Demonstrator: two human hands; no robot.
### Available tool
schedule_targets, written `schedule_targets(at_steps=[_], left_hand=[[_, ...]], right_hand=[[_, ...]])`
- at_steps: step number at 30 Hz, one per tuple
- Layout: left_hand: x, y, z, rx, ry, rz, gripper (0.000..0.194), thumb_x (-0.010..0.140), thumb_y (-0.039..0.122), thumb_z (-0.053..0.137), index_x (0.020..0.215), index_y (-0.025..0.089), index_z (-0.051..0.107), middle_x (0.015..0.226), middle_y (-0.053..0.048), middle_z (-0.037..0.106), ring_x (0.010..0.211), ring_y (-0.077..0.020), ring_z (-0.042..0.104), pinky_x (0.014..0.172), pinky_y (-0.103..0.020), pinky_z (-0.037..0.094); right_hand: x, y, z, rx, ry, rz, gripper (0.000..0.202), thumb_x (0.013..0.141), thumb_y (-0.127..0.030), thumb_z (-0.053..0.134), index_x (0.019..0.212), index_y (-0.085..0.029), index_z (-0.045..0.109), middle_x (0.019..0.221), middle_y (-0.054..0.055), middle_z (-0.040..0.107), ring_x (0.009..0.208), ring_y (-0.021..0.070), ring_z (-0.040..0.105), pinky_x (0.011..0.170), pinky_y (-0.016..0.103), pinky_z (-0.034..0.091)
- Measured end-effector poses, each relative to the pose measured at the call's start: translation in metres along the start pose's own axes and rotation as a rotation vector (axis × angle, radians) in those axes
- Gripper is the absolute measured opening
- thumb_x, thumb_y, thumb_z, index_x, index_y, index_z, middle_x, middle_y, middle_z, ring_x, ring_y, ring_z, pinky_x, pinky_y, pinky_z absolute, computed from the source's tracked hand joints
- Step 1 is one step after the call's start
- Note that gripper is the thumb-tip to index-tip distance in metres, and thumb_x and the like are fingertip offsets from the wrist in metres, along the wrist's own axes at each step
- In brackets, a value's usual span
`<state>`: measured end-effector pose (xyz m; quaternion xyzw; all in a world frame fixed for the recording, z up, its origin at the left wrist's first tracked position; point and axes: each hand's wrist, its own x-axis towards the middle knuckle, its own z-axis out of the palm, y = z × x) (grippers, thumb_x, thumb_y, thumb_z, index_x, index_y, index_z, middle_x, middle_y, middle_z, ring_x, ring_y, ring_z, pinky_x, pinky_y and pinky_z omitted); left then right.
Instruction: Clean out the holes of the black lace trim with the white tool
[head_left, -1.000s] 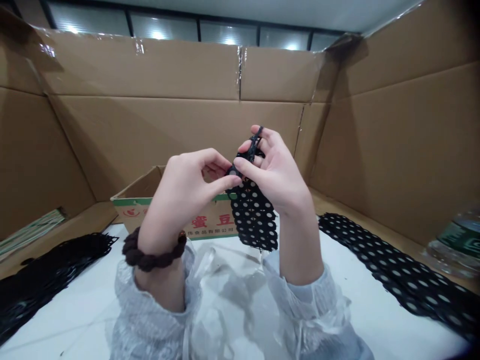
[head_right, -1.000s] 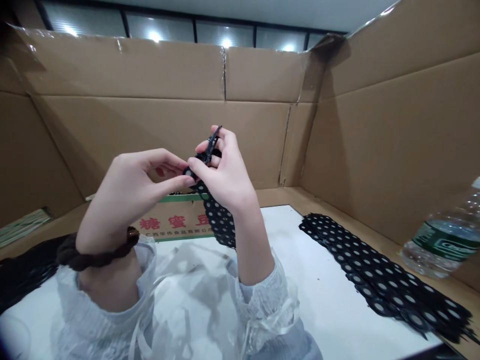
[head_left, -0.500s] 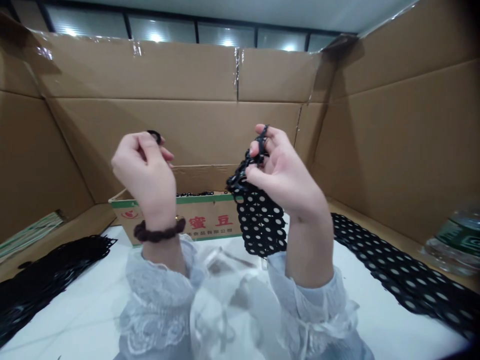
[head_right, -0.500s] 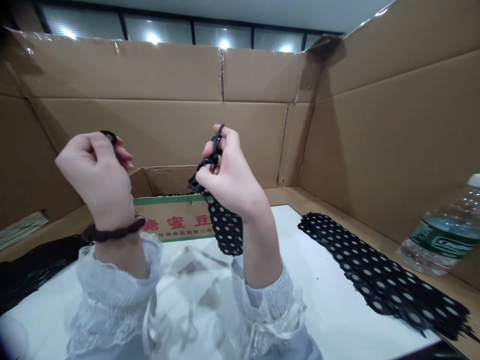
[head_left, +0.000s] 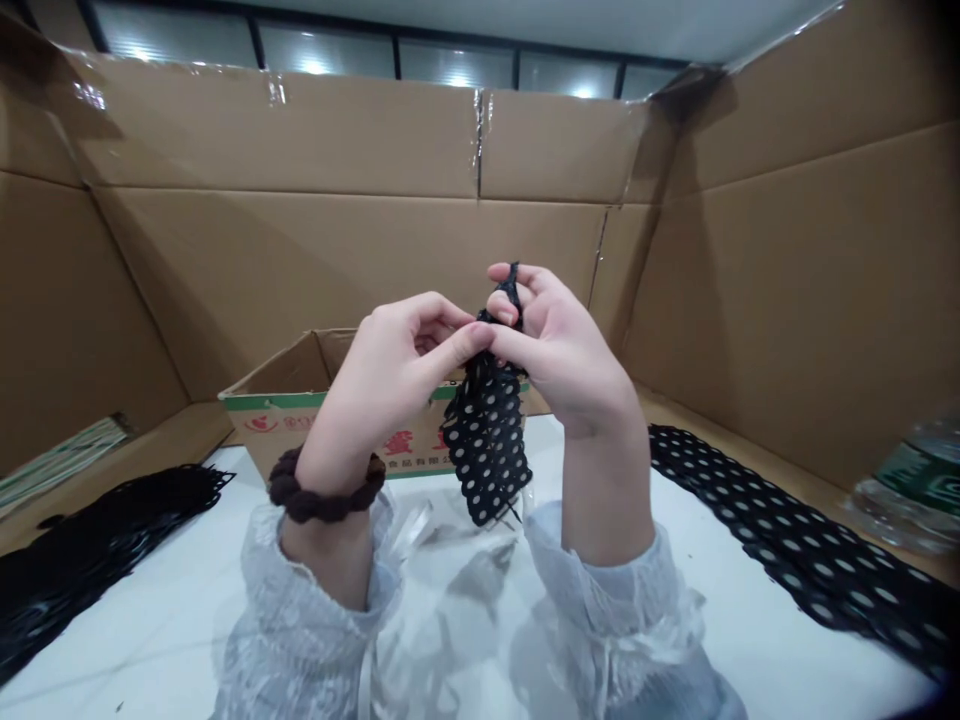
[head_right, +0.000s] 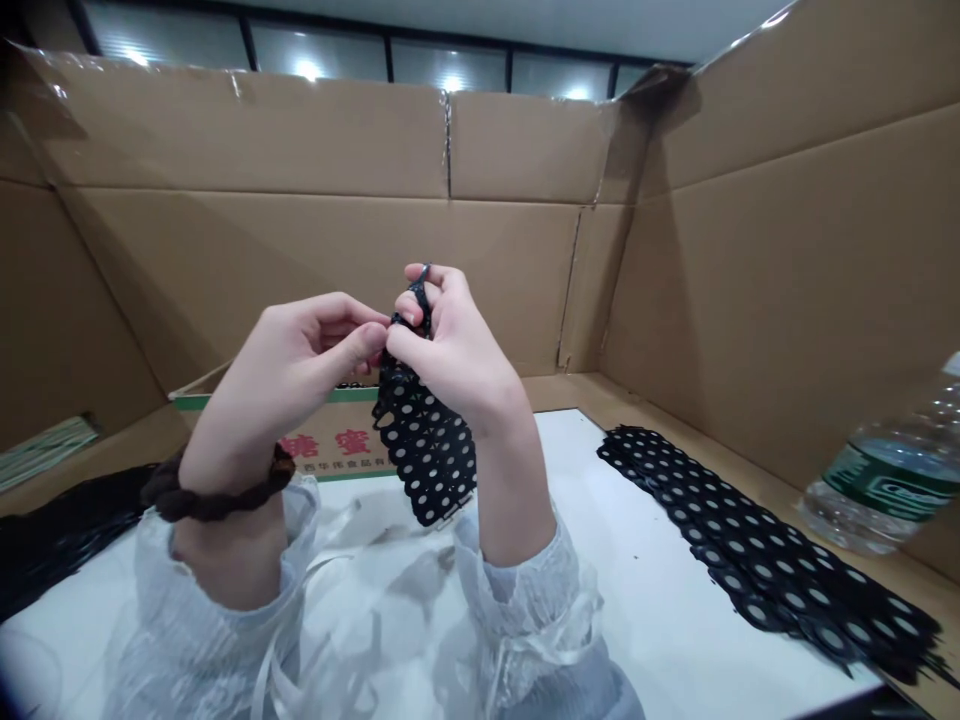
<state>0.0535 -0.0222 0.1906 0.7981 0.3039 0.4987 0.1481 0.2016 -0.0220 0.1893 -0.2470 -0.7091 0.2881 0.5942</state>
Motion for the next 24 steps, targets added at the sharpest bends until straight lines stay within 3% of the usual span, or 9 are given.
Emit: schedule_targets(at_steps=[5,9,15,21,24], left_hand=[[-0.005,0.004,-0.007,-0.008,-0.057,-0.06,0.02,0.076,0.03,0.058,0.088,0.018,0.068,0.084,-0.002,0.069,0.08,-0.0164,0.064,0.071,-0.023,0.052],[-0.004,0.002,-0.008,-0.018,0.018,-0.155,0.02,0.072,0.022,0.056,0.084,0.018,0.07,0.077,-0.002,0.07,0.073,-0.0157,0.064,0.061,-0.02,0.051],[0.003,-0.009,-0.005,-0.169,0.012,-0.234,0.024,0.07,0.02,0.053,0.084,0.014,0.071,0.071,-0.005,0.068,0.062,-0.0137,0.061,0.054,-0.021,0.049],[0.006,-0.017,-0.011,-0.145,0.211,-0.2,0.023,0.069,0.021,0.056,0.086,0.013,0.07,0.076,-0.006,0.069,0.066,-0.0147,0.063,0.06,-0.023,0.052],[0.011,-0.041,-0.02,-0.056,0.33,-0.162,0.024,0.069,0.022,0.056,0.087,0.012,0.068,0.074,-0.007,0.068,0.066,-0.0161,0.064,0.061,-0.025,0.053]], right_hand=[[0.0,0.004,0.004,-0.01,-0.038,-0.041,0.037,0.072,-0.011,0.052,0.104,-0.021,0.035,0.082,0.0,0.038,0.074,0.0093,0.044,0.064,0.022,0.044],[0.003,0.01,0.008,-0.048,-0.057,-0.064,0.041,0.073,-0.01,0.051,0.107,-0.023,0.033,0.084,0.001,0.039,0.075,0.0099,0.045,0.067,0.023,0.045],[0.003,0.007,0.005,-0.078,-0.073,-0.066,0.041,0.073,-0.008,0.05,0.107,-0.023,0.033,0.082,0.0,0.039,0.076,0.0098,0.045,0.07,0.023,0.045],[0.005,0.011,-0.001,-0.038,-0.148,-0.018,0.041,0.069,-0.005,0.051,0.103,-0.02,0.035,0.076,-0.002,0.033,0.066,0.0077,0.039,0.059,0.019,0.041],[0.004,0.012,-0.005,-0.026,-0.211,0.01,0.041,0.068,-0.005,0.053,0.103,-0.018,0.037,0.074,-0.002,0.032,0.062,0.0072,0.036,0.052,0.018,0.036]])
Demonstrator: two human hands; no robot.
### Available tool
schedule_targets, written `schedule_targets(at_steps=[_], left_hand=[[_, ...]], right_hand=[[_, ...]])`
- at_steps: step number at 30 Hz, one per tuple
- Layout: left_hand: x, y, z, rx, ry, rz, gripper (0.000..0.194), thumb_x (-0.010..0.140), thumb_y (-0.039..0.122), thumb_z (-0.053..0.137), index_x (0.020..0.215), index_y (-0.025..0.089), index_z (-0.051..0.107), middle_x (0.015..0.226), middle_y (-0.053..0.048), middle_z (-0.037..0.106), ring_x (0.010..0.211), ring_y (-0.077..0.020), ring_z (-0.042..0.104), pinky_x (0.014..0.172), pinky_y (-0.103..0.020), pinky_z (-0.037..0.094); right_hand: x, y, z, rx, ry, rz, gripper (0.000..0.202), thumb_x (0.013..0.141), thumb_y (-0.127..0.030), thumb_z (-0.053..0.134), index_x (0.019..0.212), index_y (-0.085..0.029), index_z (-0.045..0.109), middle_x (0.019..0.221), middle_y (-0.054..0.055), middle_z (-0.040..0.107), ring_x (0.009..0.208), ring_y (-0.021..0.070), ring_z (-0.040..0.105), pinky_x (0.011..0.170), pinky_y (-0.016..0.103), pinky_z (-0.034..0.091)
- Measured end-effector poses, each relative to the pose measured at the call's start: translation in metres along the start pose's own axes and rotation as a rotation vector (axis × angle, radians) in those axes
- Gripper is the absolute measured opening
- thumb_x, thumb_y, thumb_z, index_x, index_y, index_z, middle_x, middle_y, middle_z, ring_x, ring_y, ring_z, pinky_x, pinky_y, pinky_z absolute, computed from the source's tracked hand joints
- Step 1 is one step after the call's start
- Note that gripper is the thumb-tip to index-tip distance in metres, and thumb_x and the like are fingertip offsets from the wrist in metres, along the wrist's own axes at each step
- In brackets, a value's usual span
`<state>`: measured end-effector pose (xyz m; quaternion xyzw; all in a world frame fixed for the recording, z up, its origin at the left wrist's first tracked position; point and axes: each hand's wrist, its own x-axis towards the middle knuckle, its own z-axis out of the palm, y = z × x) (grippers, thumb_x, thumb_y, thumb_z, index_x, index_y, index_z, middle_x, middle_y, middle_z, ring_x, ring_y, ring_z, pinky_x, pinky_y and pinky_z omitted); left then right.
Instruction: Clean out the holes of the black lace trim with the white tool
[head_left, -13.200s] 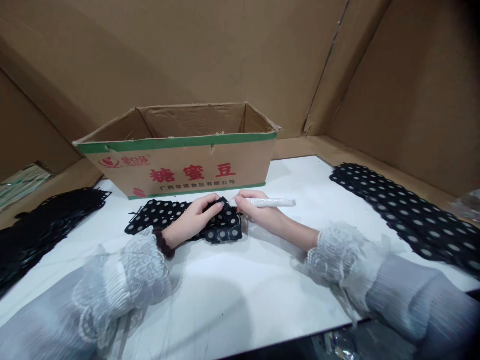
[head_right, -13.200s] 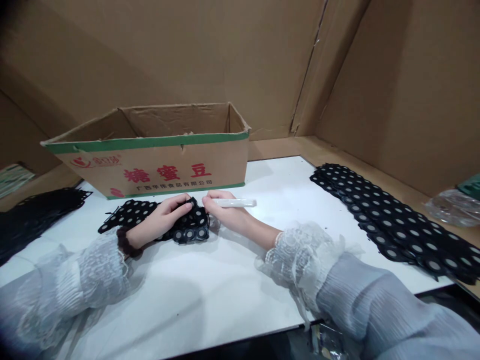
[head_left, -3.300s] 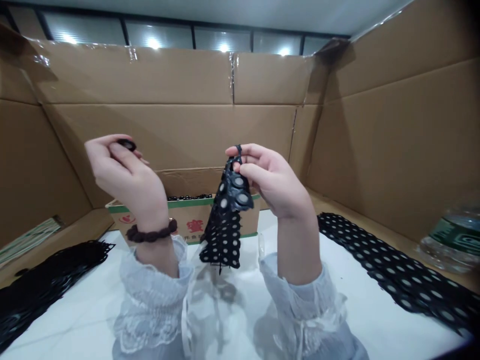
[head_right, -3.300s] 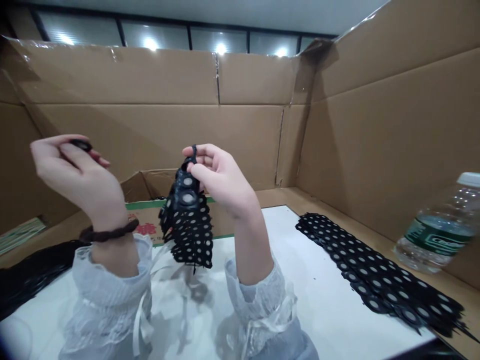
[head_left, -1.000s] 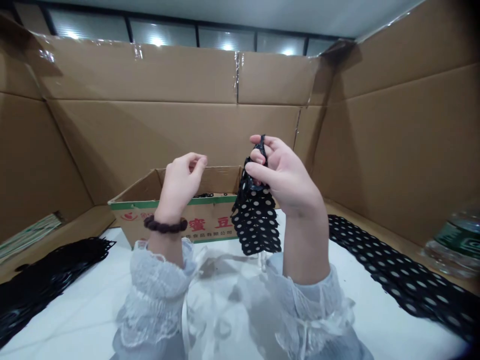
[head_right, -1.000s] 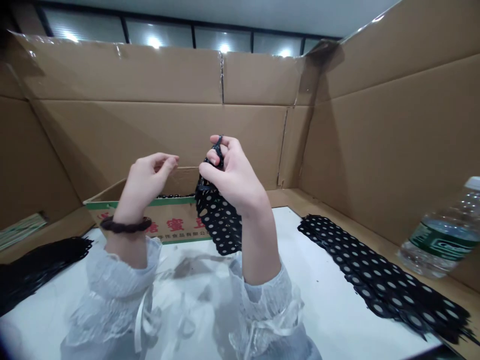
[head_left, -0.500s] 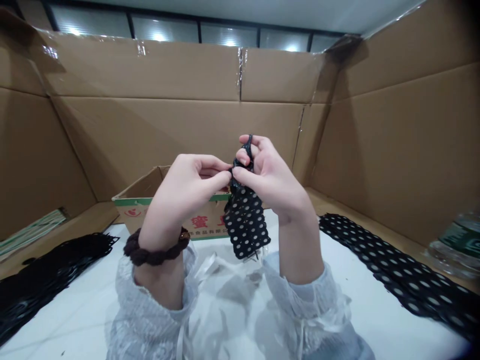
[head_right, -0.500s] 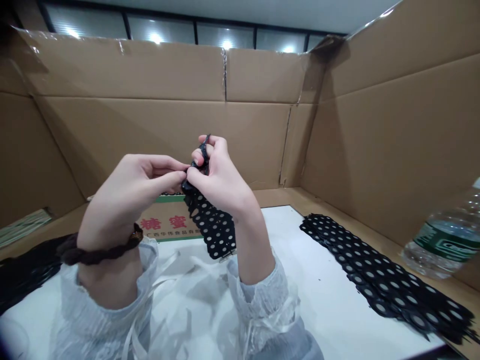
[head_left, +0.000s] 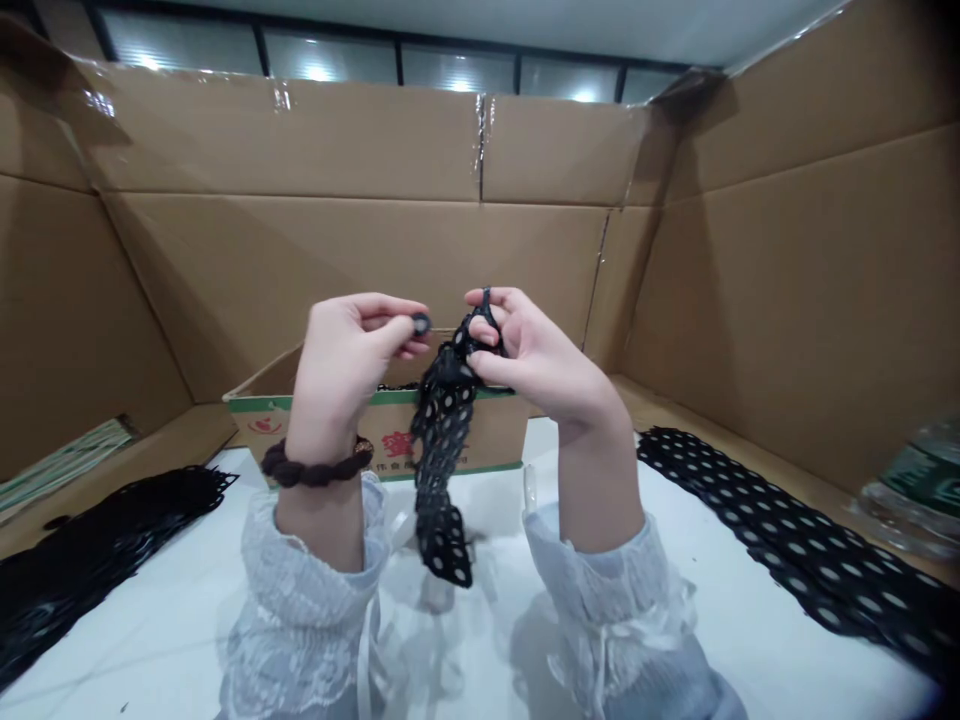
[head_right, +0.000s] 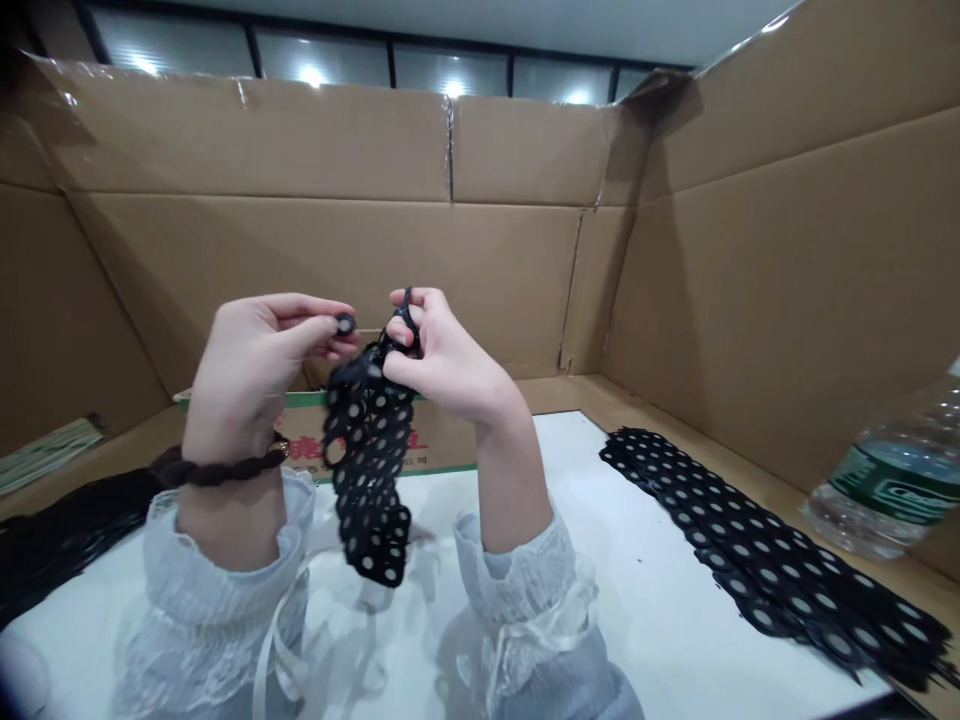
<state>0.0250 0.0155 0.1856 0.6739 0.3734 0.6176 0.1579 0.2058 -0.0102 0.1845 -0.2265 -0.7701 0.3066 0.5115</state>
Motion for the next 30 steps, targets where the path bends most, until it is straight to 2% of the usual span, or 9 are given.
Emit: schedule_targets(at_steps=[5,6,8,11,13,16,19,23,30], left_hand=[[0.03,-0.069,-0.013,0.283,0.442,0.014,0.031,0.075,0.023,0.045,0.1,0.012,0.061,0.088,-0.012,0.067,0.077,-0.0195,0.066,0.072,-0.032,0.053],[0.034,-0.08,-0.012,0.384,0.415,0.006,0.032,0.075,0.024,0.047,0.1,0.011,0.061,0.092,-0.014,0.067,0.084,-0.0221,0.065,0.078,-0.035,0.051],[0.037,-0.09,-0.008,0.56,0.201,-0.033,0.034,0.072,0.028,0.054,0.1,0.009,0.062,0.1,-0.018,0.065,0.097,-0.0283,0.06,0.089,-0.041,0.044],[0.03,-0.071,0.001,0.583,0.037,-0.003,0.035,0.074,0.032,0.054,0.102,0.012,0.062,0.106,-0.016,0.064,0.102,-0.028,0.058,0.092,-0.04,0.041],[0.018,-0.042,0.005,0.424,0.037,0.074,0.03,0.079,0.034,0.05,0.097,0.015,0.064,0.096,-0.01,0.068,0.089,-0.021,0.063,0.083,-0.032,0.047],[-0.003,0.005,0.004,0.186,-0.168,0.135,0.026,0.08,0.038,0.051,0.084,0.019,0.067,0.08,-0.004,0.07,0.076,-0.0162,0.065,0.072,-0.024,0.05],[-0.019,0.033,0.002,0.105,-0.25,0.143,0.023,0.073,0.038,0.061,0.083,0.019,0.069,0.083,-0.003,0.07,0.078,-0.0169,0.065,0.07,-0.023,0.051],[-0.024,0.037,0.0,0.11,-0.331,0.123,0.025,0.068,0.036,0.066,0.087,0.021,0.069,0.086,-0.002,0.07,0.083,-0.0197,0.065,0.072,-0.025,0.052],[-0.025,0.035,0.001,0.307,-0.331,0.21,0.021,0.078,0.034,0.053,0.081,0.02,0.069,0.079,-0.001,0.07,0.074,-0.0179,0.064,0.066,-0.023,0.048]], right_hand=[[-0.01,-0.012,-0.005,-0.032,-0.015,-0.011,0.037,0.073,-0.014,0.056,0.106,-0.019,0.041,0.073,-0.002,0.033,0.062,0.0088,0.035,0.053,0.021,0.036],[-0.011,-0.014,-0.005,-0.034,-0.001,-0.015,0.036,0.074,-0.016,0.055,0.107,-0.019,0.041,0.072,-0.002,0.033,0.062,0.0088,0.036,0.054,0.022,0.036],[-0.01,-0.015,-0.002,-0.038,0.01,-0.011,0.034,0.076,-0.018,0.054,0.108,-0.018,0.042,0.069,-0.003,0.033,0.06,0.0086,0.035,0.055,0.023,0.037],[-0.006,-0.012,0.003,-0.075,0.005,0.002,0.032,0.077,-0.018,0.053,0.107,-0.017,0.045,0.065,-0.004,0.032,0.057,0.0082,0.035,0.055,0.023,0.038],[-0.004,-0.01,0.005,-0.107,0.014,0.002,0.029,0.077,-0.017,0.053,0.105,-0.017,0.047,0.063,-0.004,0.033,0.056,0.0078,0.036,0.055,0.023,0.039],[-0.003,-0.008,0.006,-0.153,0.058,-0.043,0.027,0.076,-0.017,0.054,0.103,-0.017,0.05,0.065,-0.003,0.039,0.06,0.0084,0.042,0.061,0.024,0.043],[-0.002,-0.008,0.005,-0.185,0.112,-0.123,0.028,0.074,-0.017,0.057,0.102,-0.018,0.052,0.08,0.001,0.05,0.075,0.0114,0.05,0.072,0.027,0.047],[-0.001,-0.008,0.005,-0.19,0.12,-0.155,0.031,0.072,-0.019,0.061,0.103,-0.017,0.054,0.095,0.005,0.055,0.089,0.0157,0.054,0.082,0.033,0.048],[0.001,-0.004,0.006,-0.117,0.115,-0.073,0.033,0.073,-0.02,0.061,0.105,-0.016,0.055,0.082,0.003,0.057,0.079,0.0152,0.056,0.073,0.033,0.052]])
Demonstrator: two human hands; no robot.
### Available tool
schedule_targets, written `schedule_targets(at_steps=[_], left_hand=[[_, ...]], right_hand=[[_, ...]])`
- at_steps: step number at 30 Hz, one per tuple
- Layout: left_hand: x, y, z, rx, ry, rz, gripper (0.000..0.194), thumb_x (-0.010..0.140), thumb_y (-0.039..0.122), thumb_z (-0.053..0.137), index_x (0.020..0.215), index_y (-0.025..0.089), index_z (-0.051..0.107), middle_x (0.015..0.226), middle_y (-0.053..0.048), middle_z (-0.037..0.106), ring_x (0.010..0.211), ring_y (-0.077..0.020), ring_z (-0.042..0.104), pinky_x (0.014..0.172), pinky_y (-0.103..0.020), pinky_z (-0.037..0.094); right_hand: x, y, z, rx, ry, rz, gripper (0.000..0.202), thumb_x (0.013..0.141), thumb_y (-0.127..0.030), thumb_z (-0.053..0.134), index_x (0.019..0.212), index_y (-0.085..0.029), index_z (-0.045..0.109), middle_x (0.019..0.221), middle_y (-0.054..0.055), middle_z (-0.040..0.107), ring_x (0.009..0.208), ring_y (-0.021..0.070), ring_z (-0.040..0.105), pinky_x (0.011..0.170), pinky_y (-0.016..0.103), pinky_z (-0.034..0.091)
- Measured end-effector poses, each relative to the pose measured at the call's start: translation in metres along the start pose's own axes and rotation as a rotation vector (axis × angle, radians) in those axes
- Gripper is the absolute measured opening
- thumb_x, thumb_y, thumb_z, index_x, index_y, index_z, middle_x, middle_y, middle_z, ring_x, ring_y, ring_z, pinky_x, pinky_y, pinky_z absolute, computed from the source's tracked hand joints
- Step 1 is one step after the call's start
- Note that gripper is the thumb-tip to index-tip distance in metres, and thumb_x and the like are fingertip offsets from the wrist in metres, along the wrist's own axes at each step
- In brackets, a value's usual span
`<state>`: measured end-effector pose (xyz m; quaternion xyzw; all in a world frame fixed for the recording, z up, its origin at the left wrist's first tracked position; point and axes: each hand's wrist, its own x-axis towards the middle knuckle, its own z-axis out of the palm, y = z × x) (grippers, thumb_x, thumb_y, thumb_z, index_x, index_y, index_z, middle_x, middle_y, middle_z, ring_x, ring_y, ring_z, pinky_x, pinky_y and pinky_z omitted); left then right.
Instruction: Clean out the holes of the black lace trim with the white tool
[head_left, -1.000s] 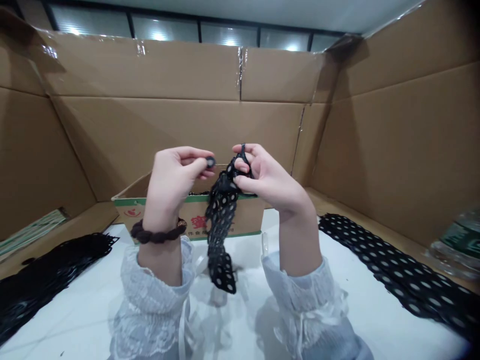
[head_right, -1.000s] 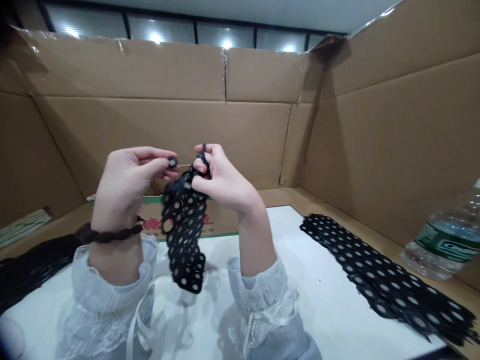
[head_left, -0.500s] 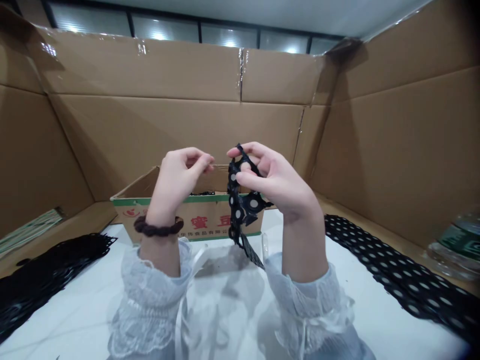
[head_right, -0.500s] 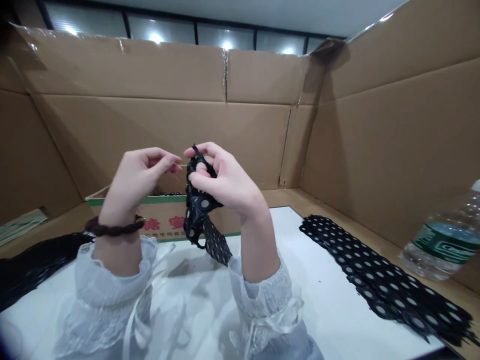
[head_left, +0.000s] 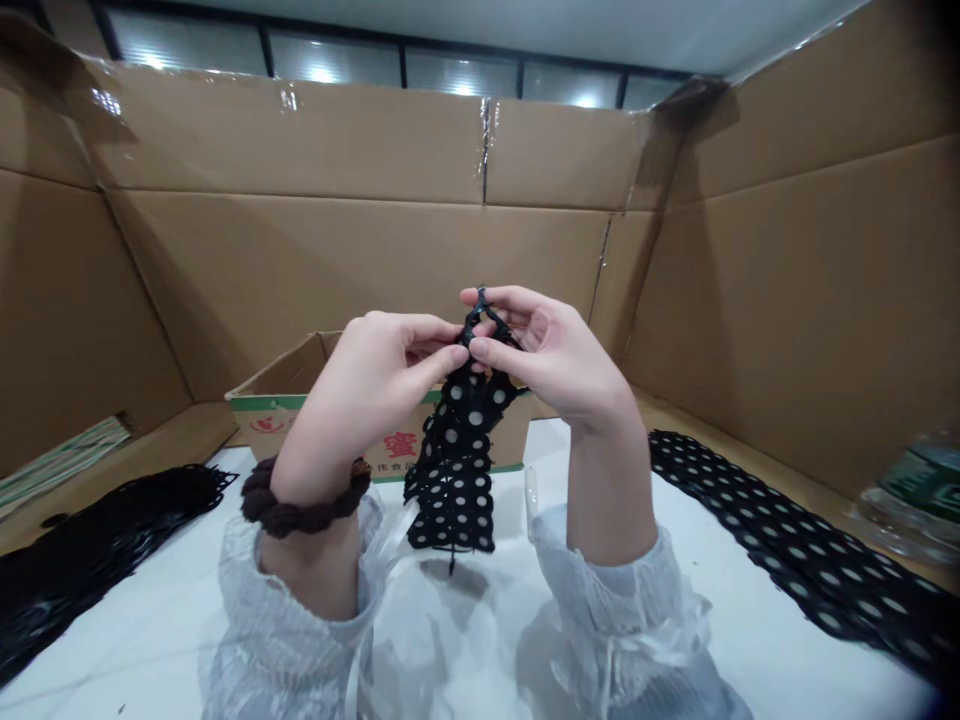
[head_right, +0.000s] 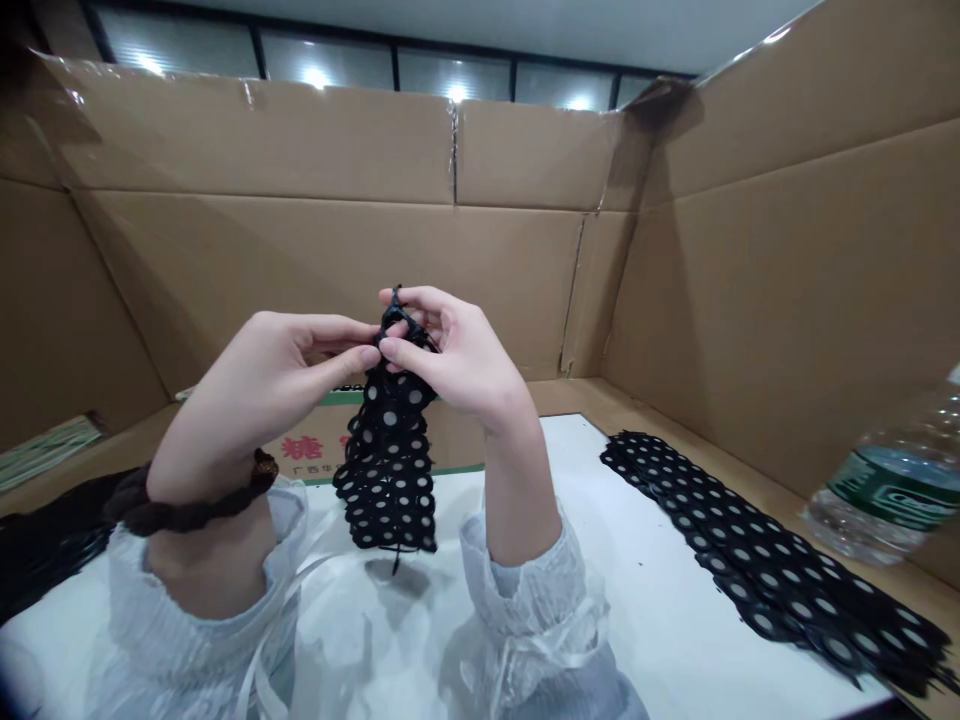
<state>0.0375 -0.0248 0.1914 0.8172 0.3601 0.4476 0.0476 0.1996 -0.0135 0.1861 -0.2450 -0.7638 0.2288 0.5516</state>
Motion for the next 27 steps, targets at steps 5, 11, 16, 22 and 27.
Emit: schedule_targets(at_steps=[5,11,16,22,27], left_hand=[[0.001,0.006,0.009,0.165,0.046,0.053,0.023,0.08,0.026,0.047,0.08,0.018,0.068,0.072,-0.001,0.068,0.062,-0.0149,0.06,0.059,-0.022,0.043],[0.004,0.006,0.014,-0.025,0.046,0.027,0.023,0.081,0.029,0.049,0.087,0.019,0.068,0.081,-0.003,0.069,0.074,-0.0173,0.063,0.068,-0.024,0.047],[0.006,0.002,0.01,-0.314,-0.015,-0.088,0.022,0.078,0.032,0.055,0.09,0.018,0.068,0.083,-0.004,0.07,0.082,-0.0195,0.063,0.07,-0.026,0.051],[0.012,-0.024,0.005,-0.361,0.127,-0.201,0.019,0.079,0.027,0.053,0.086,0.014,0.065,0.077,-0.007,0.068,0.067,-0.0154,0.064,0.058,-0.024,0.051],[0.025,-0.08,0.007,0.017,0.767,-0.21,0.028,0.089,0.028,0.032,0.097,0.018,0.057,0.08,-0.006,0.064,0.058,-0.0136,0.062,0.051,-0.024,0.047]], right_hand=[[0.002,0.005,0.002,-0.044,0.081,0.012,0.034,0.073,-0.02,0.06,0.106,-0.015,0.055,0.078,0.004,0.056,0.078,0.0161,0.057,0.07,0.032,0.052],[0.001,0.002,0.003,-0.096,0.158,-0.021,0.033,0.075,-0.019,0.058,0.107,-0.015,0.054,0.081,0.004,0.054,0.081,0.0166,0.056,0.073,0.032,0.051],[-0.002,-0.005,0.003,-0.078,0.08,-0.007,0.033,0.075,-0.017,0.057,0.107,-0.014,0.053,0.078,0.004,0.053,0.077,0.015,0.055,0.071,0.031,0.05],[-0.005,-0.007,-0.006,-0.175,0.034,0.023,0.034,0.076,-0.016,0.055,0.11,-0.012,0.053,0.075,0.003,0.051,0.071,0.013,0.052,0.066,0.028,0.047],[-0.01,-0.012,-0.013,-0.223,-0.025,-0.001,0.034,0.078,-0.019,0.053,0.112,-0.014,0.054,0.08,0.003,0.052,0.076,0.0125,0.052,0.068,0.026,0.045]])
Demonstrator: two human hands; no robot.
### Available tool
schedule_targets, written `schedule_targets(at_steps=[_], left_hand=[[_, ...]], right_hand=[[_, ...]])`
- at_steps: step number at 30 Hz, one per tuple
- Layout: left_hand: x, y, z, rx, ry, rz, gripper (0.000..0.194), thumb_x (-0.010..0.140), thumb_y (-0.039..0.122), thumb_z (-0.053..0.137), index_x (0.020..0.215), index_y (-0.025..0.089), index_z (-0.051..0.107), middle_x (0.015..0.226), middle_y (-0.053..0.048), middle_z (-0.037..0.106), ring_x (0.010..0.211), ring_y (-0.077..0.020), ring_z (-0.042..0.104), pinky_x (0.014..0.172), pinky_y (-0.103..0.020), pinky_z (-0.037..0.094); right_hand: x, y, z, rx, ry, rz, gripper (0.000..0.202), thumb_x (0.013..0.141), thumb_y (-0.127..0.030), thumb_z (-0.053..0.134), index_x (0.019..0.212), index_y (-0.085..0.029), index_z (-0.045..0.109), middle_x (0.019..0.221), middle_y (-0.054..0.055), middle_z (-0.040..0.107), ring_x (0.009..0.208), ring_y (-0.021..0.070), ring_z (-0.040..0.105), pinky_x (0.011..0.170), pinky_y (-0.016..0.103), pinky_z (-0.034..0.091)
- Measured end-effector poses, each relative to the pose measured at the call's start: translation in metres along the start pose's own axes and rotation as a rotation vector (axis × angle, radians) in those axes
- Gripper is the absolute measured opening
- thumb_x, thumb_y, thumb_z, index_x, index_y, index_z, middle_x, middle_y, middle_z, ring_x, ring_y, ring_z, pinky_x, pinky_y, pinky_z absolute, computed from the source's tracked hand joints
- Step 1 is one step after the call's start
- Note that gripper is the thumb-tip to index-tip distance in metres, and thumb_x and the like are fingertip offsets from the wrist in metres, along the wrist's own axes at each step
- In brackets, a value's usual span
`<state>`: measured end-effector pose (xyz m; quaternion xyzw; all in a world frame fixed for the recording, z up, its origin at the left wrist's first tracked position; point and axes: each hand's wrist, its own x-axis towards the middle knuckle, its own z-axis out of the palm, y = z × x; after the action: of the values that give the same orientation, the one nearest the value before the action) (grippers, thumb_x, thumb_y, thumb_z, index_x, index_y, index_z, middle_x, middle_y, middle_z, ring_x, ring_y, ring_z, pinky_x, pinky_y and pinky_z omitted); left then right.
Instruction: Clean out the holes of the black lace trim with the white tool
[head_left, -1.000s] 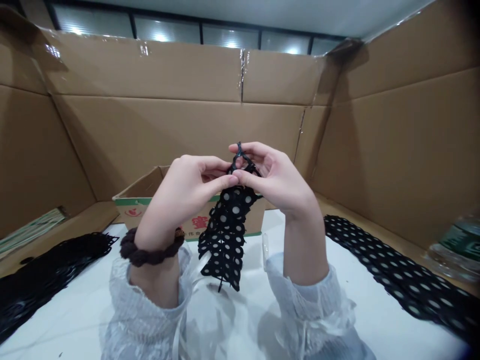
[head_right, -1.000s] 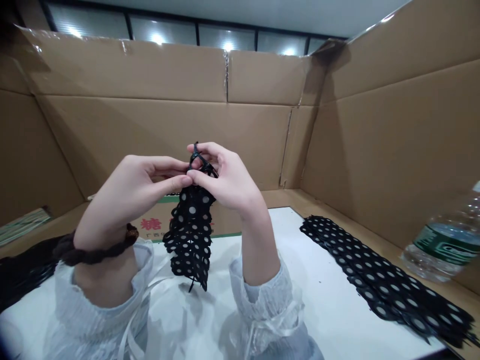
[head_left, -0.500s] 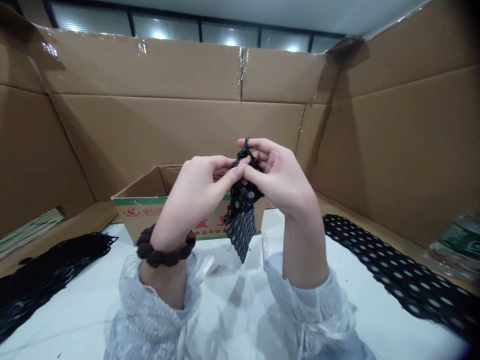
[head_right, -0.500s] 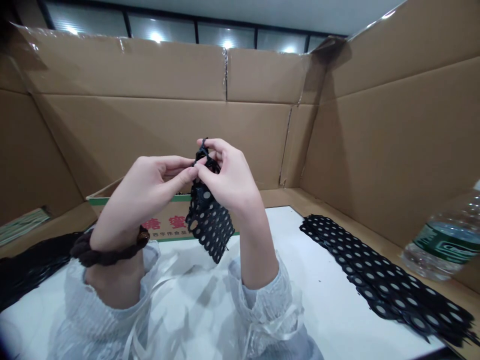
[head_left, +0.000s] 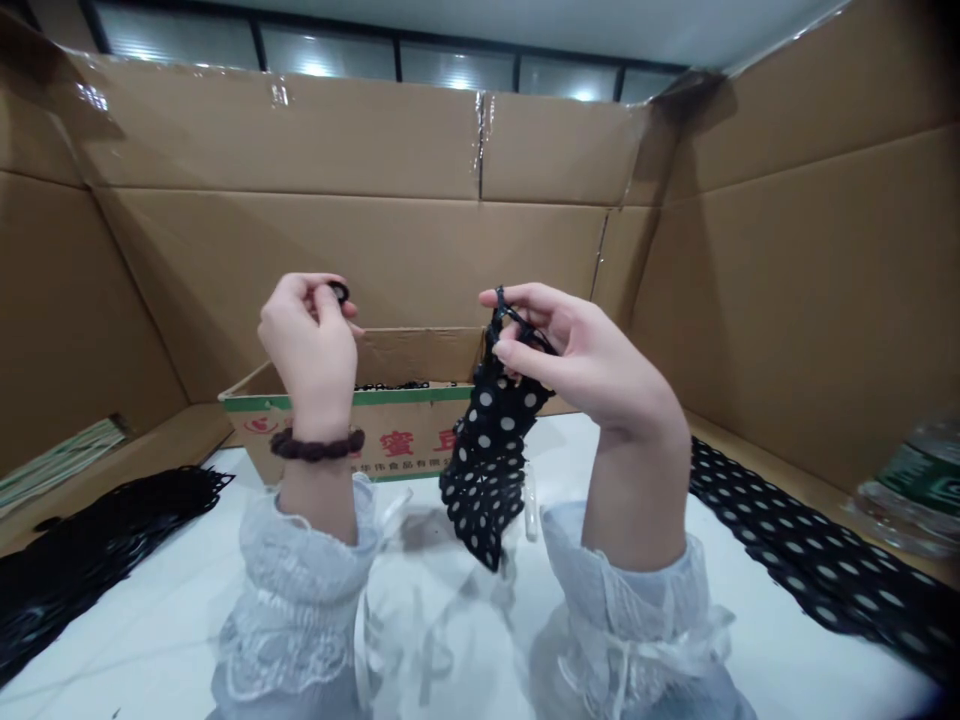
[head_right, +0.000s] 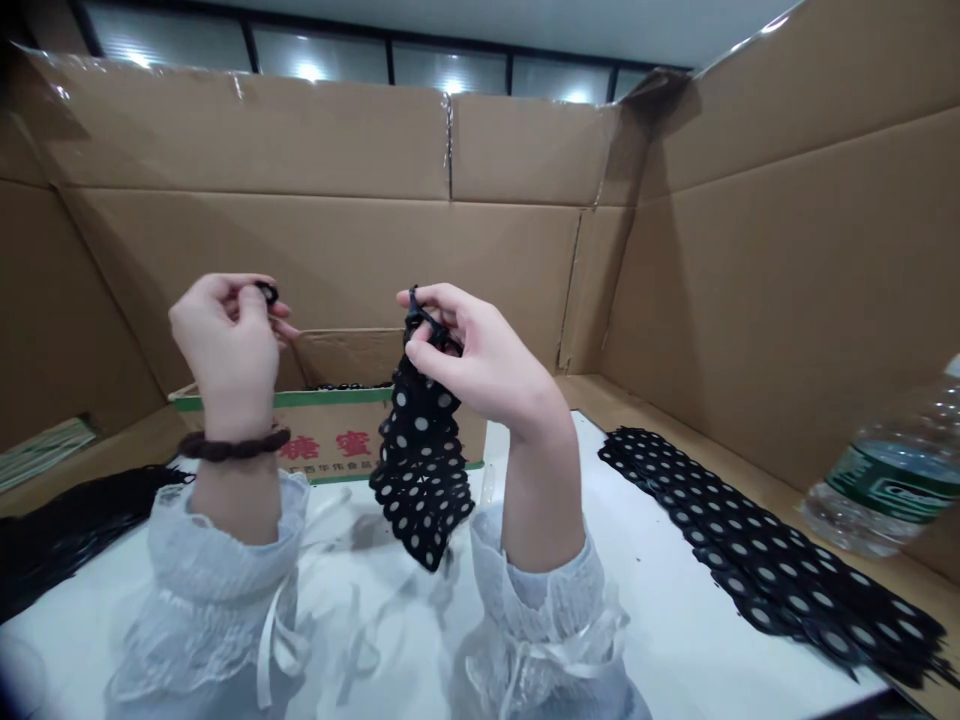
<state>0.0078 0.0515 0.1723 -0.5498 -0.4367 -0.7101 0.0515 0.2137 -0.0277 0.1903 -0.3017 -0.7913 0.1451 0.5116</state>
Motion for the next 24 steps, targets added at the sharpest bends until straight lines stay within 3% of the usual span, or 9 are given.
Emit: schedule_targets(at_steps=[2,4,6,8,10,14,16,19,24], left_hand=[[0.004,-0.021,0.01,0.167,0.051,0.046,0.031,0.089,0.025,0.031,0.1,0.015,0.057,0.088,-0.009,0.065,0.074,-0.0171,0.064,0.067,-0.029,0.05],[0.006,-0.034,0.018,0.367,-0.137,0.055,0.027,0.084,0.023,0.041,0.099,0.012,0.061,0.095,-0.014,0.065,0.09,-0.0237,0.062,0.081,-0.036,0.047],[0.004,-0.035,0.021,0.465,-0.363,0.049,0.024,0.079,0.022,0.048,0.093,0.011,0.065,0.094,-0.016,0.067,0.093,-0.0272,0.061,0.085,-0.038,0.045],[0.0,-0.02,0.018,0.386,-0.439,0.084,0.024,0.08,0.025,0.048,0.089,0.013,0.066,0.089,-0.012,0.068,0.086,-0.0245,0.063,0.081,-0.035,0.046],[-0.007,0.006,0.011,0.189,-0.422,0.156,0.026,0.083,0.029,0.045,0.089,0.015,0.066,0.085,-0.008,0.069,0.079,-0.0191,0.063,0.076,-0.029,0.048],[-0.023,0.055,-0.004,-0.138,-0.729,0.195,0.029,0.083,0.035,0.049,0.091,0.014,0.067,0.086,-0.006,0.07,0.078,-0.0163,0.063,0.071,-0.024,0.048],[-0.028,0.065,-0.005,-0.196,-0.749,0.202,0.027,0.081,0.034,0.052,0.09,0.013,0.067,0.087,-0.006,0.07,0.079,-0.0165,0.063,0.072,-0.024,0.048],[-0.032,0.066,-0.003,-0.2,-0.682,0.217,0.024,0.08,0.032,0.054,0.088,0.013,0.067,0.087,-0.006,0.07,0.077,-0.0167,0.063,0.069,-0.024,0.049],[-0.035,0.071,-0.005,0.012,-0.521,0.358,0.018,0.08,0.027,0.053,0.083,0.019,0.068,0.079,-0.001,0.07,0.071,-0.0151,0.063,0.067,-0.024,0.047]], right_hand=[[0.0,-0.001,0.0,0.016,-0.035,-0.005,0.036,0.078,-0.02,0.055,0.113,-0.015,0.054,0.082,0.003,0.053,0.077,0.0123,0.052,0.069,0.026,0.045],[0.002,0.0,0.002,0.041,-0.05,0.012,0.037,0.076,-0.023,0.057,0.113,-0.015,0.054,0.083,0.003,0.054,0.077,0.0123,0.052,0.069,0.026,0.046],[0.004,0.003,0.005,0.067,-0.022,0.043,0.036,0.075,-0.026,0.058,0.109,-0.014,0.056,0.083,0.003,0.056,0.076,0.0123,0.053,0.068,0.027,0.046],[0.006,0.006,0.008,0.09,0.042,0.07,0.033,0.074,-0.026,0.058,0.104,-0.012,0.058,0.082,0.004,0.057,0.075,0.0124,0.054,0.067,0.027,0.047],[0.009,0.01,0.011,0.104,0.102,0.076,0.031,0.073,-0.023,0.058,0.102,-0.013,0.057,0.081,0.004,0.057,0.075,0.0125,0.055,0.066,0.026,0.047],[0.011,0.013,0.014,0.091,0.135,0.014,0.03,0.072,-0.016,0.054,0.101,-0.017,0.055,0.083,0.002,0.057,0.076,0.0123,0.055,0.064,0.025,0.047],[0.011,0.012,0.014,0.071,0.134,-0.006,0.029,0.071,-0.013,0.052,0.1,-0.018,0.055,0.085,0.002,0.056,0.078,0.0122,0.055,0.064,0.024,0.048],[0.01,0.009,0.014,0.067,0.138,-0.012,0.028,0.072,-0.011,0.05,0.098,-0.018,0.054,0.087,0.002,0.056,0.08,0.0122,0.056,0.063,0.023,0.048],[0.01,0.007,0.017,0.091,0.174,0.001,0.017,0.077,-0.02,0.052,0.093,-0.018,0.054,0.085,0.002,0.057,0.077,0.0121,0.057,0.064,0.025,0.049]])
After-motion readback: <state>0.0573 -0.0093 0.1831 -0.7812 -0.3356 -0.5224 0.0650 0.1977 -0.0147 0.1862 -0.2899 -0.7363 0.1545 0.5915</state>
